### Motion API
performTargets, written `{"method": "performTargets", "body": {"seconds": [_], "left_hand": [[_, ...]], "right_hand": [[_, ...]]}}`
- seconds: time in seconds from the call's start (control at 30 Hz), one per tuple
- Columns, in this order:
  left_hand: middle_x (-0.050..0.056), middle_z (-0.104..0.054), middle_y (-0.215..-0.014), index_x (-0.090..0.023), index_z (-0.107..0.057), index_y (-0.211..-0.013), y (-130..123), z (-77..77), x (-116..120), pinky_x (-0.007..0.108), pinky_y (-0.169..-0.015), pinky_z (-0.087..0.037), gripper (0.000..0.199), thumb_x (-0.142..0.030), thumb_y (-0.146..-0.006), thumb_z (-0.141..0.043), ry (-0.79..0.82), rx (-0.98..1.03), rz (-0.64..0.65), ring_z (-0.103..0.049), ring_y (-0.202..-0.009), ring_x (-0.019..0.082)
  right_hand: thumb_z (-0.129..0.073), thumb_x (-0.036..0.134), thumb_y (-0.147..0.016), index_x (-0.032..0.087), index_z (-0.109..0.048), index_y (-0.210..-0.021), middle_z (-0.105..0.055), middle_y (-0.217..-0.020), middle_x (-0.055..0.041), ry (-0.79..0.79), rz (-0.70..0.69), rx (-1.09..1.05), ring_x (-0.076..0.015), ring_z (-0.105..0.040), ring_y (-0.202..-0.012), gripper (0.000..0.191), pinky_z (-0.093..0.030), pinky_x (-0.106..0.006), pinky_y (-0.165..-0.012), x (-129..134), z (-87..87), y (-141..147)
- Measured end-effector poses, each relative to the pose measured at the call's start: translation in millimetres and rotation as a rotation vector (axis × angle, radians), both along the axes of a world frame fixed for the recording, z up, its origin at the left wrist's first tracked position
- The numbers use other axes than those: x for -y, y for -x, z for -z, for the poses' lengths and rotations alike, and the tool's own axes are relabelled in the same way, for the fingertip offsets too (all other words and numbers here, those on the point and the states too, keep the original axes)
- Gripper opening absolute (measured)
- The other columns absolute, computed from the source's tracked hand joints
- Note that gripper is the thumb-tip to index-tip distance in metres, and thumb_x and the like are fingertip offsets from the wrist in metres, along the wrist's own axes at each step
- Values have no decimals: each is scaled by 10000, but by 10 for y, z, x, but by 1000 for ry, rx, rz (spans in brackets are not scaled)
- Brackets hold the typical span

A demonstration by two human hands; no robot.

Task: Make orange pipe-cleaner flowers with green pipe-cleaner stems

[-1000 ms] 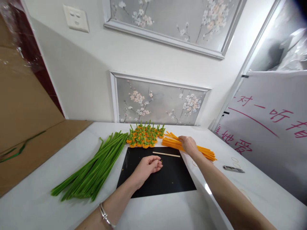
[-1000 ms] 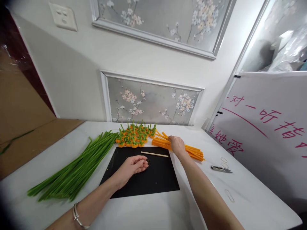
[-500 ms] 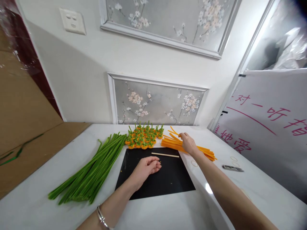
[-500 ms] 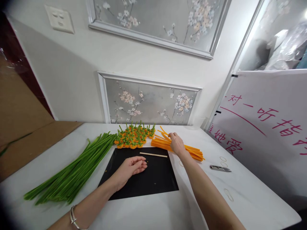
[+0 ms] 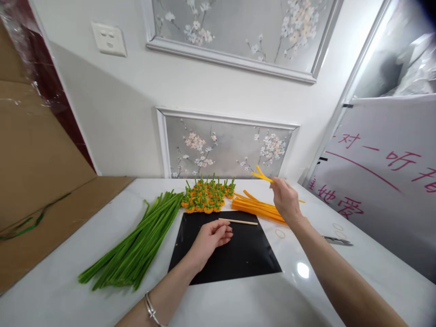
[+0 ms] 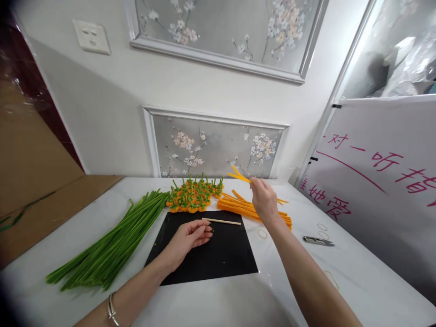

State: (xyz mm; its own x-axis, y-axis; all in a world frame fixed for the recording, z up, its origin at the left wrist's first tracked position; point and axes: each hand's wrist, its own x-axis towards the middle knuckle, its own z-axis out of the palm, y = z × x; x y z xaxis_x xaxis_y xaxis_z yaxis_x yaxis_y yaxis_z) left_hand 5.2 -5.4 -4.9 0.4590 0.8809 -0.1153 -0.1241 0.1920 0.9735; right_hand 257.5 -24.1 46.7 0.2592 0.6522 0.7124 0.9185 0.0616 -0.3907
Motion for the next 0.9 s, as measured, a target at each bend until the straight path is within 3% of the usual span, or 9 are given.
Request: {"method": "performTargets", "body": {"seconds": [0.07, 0.2, 0.3, 0.37, 0.43, 0.57, 0.63, 0.77, 0.9], "left_hand": [[105, -692, -962, -137, -677, -965, 2, -61, 7, 275, -755, -540, 198, -259, -810, -666, -20, 53, -15, -671, -824, 167], [105, -690, -1038, -157, -667, -977, 0, -213, 30, 260, -741, -539, 193, -297, -870, -588, 7, 263, -66, -660, -904, 175], [94, -706, -959, -156, -653, -980, -5, -269, 29, 243, -695, -535, 175, -261, -900, -537, 34, 312, -130, -668, -857, 166], [85, -706, -888, -145, -649, -962, -13, -269, 16, 223, -666, -526, 155, -238, -894, -544, 44, 274, -179, -669, -797, 151], [74, -698, -841, -139, -642, -951, -25, -256, 2, 211, -630, -514, 138, -228, -879, -565, 52, 224, -209, -658, -732, 136], [20, -671, -779, -174, -603, -1040, -24, -236, 1, 208, -580, -490, 221, -207, -822, -624, 49, 104, -225, -612, -627, 109], [-11, -642, -734, -187, -574, -1020, 3, -234, 20, 168, -504, -434, 249, -227, -788, -654, 6, 84, -236, -545, -543, 71], [-49, -569, -683, -188, -508, -893, 65, -224, 96, 113, -375, -203, 252, -348, -770, -657, -67, 110, -178, -325, -405, 9], [-39, -543, -726, -172, -529, -854, 84, -215, 182, 115, -387, -186, 284, -371, -730, -690, -28, 145, -136, -308, -434, 2]], "right_hand": [[-359, 315, -924, 197, -577, -977, -623, -788, -61, 44, -131, -53, -182, -571, -728, 253, -431, -272, -701, 152, -34, 282], [-392, 347, -908, 214, -469, -624, -487, -518, 33, 433, -535, -419, -101, -431, -442, 323, -339, -206, -434, 357, 171, 951], [-406, 356, -900, 214, -453, -703, -438, -463, 79, 593, -656, -732, -71, -354, -338, 248, -276, -178, -348, 405, 371, 1298], [-390, 342, -905, 213, -442, -754, -489, -505, 76, 669, -702, -833, -70, -397, -330, 205, -309, -172, -342, 409, 423, 1397], [-397, 283, -899, 203, -467, -759, -554, -567, 43, 656, -692, -755, -87, -490, -391, 176, -378, -183, -389, 400, 410, 1406], [-405, 102, -851, 185, -599, -758, -643, -714, -32, 404, -573, -337, -141, -593, -620, 231, -454, -240, -585, 356, 333, 1285], [-394, 84, -855, 179, -657, -865, -669, -804, -65, 301, -503, -236, -168, -609, -723, 280, -461, -267, -666, 344, 320, 1219], [-425, 290, -929, 245, -642, -1121, -680, -760, -24, 306, -418, -278, -166, -609, -664, 293, -450, -259, -625, 382, 335, 1134], [-420, 329, -934, 241, -692, -955, -676, -818, -41, 230, -455, -314, -180, -616, -730, 287, -458, -262, -633, 442, 394, 1101]]}}
